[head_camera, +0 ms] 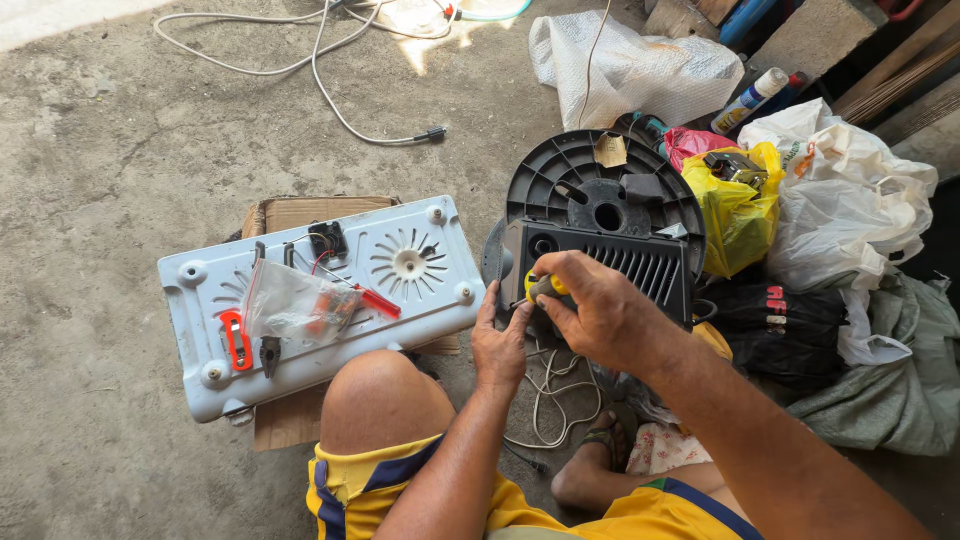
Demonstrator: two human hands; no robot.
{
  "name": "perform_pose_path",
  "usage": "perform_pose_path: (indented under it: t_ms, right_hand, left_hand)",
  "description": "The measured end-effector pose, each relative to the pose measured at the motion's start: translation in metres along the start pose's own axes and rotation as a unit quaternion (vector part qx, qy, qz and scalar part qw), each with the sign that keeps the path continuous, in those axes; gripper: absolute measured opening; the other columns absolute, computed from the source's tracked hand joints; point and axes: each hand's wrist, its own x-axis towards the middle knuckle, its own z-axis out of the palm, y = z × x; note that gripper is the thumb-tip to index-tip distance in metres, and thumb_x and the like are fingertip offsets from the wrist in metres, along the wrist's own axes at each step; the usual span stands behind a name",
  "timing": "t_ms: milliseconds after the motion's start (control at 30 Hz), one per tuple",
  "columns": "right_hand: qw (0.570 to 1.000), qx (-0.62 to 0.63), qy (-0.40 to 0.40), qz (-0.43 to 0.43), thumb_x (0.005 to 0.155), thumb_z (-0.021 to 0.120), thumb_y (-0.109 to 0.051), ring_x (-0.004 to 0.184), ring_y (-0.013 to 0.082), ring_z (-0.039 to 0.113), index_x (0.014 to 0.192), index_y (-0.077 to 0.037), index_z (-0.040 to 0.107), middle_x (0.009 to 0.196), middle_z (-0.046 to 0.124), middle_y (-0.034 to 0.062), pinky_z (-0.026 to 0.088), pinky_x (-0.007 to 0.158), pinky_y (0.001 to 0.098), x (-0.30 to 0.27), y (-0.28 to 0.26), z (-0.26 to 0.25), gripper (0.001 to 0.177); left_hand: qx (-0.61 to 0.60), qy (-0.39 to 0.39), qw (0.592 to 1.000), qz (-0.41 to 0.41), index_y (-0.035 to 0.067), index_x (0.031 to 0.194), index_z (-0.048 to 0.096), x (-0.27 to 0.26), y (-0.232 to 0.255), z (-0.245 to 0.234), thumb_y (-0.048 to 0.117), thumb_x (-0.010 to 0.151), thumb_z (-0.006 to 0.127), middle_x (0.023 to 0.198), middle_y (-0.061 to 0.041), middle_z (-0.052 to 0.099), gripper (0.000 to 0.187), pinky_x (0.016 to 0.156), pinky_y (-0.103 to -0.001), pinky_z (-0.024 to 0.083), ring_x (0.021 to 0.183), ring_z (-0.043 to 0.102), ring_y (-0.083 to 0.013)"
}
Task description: The person sits on the floor and works on a black portable generator. They handle a power cord, retrieve small parts from a plastic bag, and use a screwdriver to tighten screws on the generator casing.
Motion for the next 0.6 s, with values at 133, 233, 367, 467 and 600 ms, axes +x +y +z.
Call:
perform_pose_path:
  t_ms: [133,233,367,467,600]
  right_hand:
    - [0.999,0.011,-0.032,0.010,0.087,0.073,-0.002,0.094,0.0313,0.075,0.119,-0.006,0.050,0.105,0.067,0.0155,0.062,0.075,0.0378,0.009,0.004,0.006,0.040]
    - [0.998,0.018,-0.057,0.016,0.085,0.072,-0.001,0.093,0.0305,0.075,0.121,-0.005,0.050,0.105,0.067,0.0157,0.062,0.075,0.0369,0.014,0.003,0.007,0.042]
    - [0.992,0.040,-0.014,-0.122,0.084,0.071,0.003,0.103,0.0341,0.073,0.117,-0.004,0.055,0.113,0.066,0.0176,0.063,0.082,0.0352,0.013,-0.005,0.006,0.037]
    - [0.991,0.013,-0.023,-0.133,0.084,0.073,0.002,0.095,0.0330,0.072,0.115,-0.004,0.058,0.107,0.066,0.0149,0.062,0.077,0.0354,0.013,-0.008,0.006,0.035]
    - [0.998,-0.042,-0.040,-0.024,0.082,0.081,-0.008,0.088,0.0314,0.073,0.112,-0.008,0.060,0.101,0.067,0.0132,0.061,0.072,0.0372,0.012,-0.004,0.005,0.037]
  left_hand:
    - [0.003,-0.004,0.999,-0.049,0.010,0.150,0.047,-0.002,-0.001,0.001,0.023,0.090,0.076,0.133,-0.013,0.064,0.069,0.102,-0.031,0.051,0.122,0.062,-0.0179]
    - [-0.049,0.003,0.998,-0.041,0.008,0.150,0.048,-0.001,-0.007,0.004,0.017,0.089,0.074,0.135,-0.015,0.064,0.067,0.102,-0.034,0.052,0.121,0.063,-0.0209]
    - [-0.135,-0.004,0.990,-0.026,0.005,0.150,0.046,0.001,-0.014,0.006,0.010,0.091,0.071,0.139,-0.016,0.060,0.064,0.105,-0.035,0.051,0.125,0.060,-0.0218]
    - [-0.120,-0.005,0.992,-0.028,0.006,0.149,0.046,0.003,-0.014,0.006,0.009,0.092,0.070,0.142,-0.015,0.058,0.062,0.106,-0.033,0.050,0.128,0.058,-0.0192]
    - [-0.183,-0.007,0.977,-0.105,0.010,0.146,0.048,0.002,-0.009,0.004,0.007,0.087,0.072,0.133,-0.016,0.062,0.064,0.098,-0.033,0.053,0.115,0.062,-0.0198]
